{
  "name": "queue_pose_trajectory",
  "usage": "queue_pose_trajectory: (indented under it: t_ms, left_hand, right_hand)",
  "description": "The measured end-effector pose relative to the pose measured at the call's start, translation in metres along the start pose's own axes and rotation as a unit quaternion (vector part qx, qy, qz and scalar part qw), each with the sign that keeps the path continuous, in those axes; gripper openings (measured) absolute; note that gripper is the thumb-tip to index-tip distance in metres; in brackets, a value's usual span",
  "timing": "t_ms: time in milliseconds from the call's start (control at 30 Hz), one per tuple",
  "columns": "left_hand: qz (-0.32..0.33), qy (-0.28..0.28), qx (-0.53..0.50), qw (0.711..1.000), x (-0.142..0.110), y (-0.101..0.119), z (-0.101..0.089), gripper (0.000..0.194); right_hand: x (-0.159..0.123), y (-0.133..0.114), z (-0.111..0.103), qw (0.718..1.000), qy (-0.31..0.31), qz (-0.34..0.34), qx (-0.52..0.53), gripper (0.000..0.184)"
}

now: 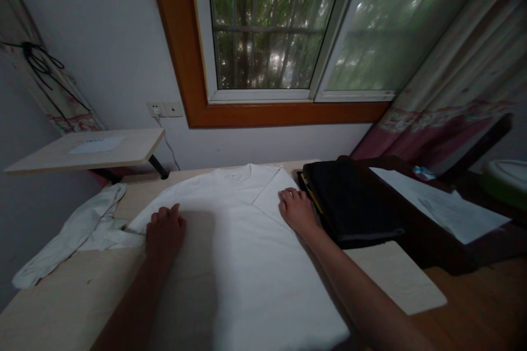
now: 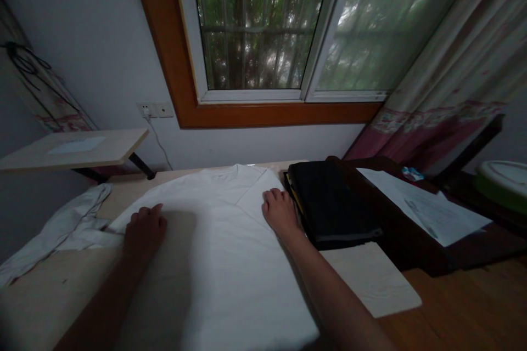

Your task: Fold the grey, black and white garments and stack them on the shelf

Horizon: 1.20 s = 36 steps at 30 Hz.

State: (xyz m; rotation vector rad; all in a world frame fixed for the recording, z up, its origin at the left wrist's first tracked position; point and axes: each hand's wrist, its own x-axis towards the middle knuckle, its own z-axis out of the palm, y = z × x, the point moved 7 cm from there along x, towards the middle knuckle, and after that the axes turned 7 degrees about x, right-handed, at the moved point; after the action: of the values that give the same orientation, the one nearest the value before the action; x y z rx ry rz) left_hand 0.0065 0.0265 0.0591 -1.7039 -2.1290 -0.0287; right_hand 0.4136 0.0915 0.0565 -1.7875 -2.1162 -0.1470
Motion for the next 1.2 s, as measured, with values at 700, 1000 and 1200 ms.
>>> queue_pose_trajectory:
  t_ms: [700,1000,1200]
  left_hand:
    - [-0.011,-0.010,0.000,1.000,0.006,-0.002,0.004,0.039]
    - [0.001,-0.012,0.001,1.000,0.011,-0.005,0.008,0.030]
    - [0.008,-0.008,-0.021,1.000,0.017,-0.014,0.012,0.026]
  right_hand:
    - [0.054,0.015,0.022,0.998,0.027,0.048,0.005,0.033]
    - [0.038,0.014,0.014,0.997,0.042,0.064,0.017,0.034]
    - [0.021,0.005,0.008,0.995,0.056,0.081,0.019,0.035]
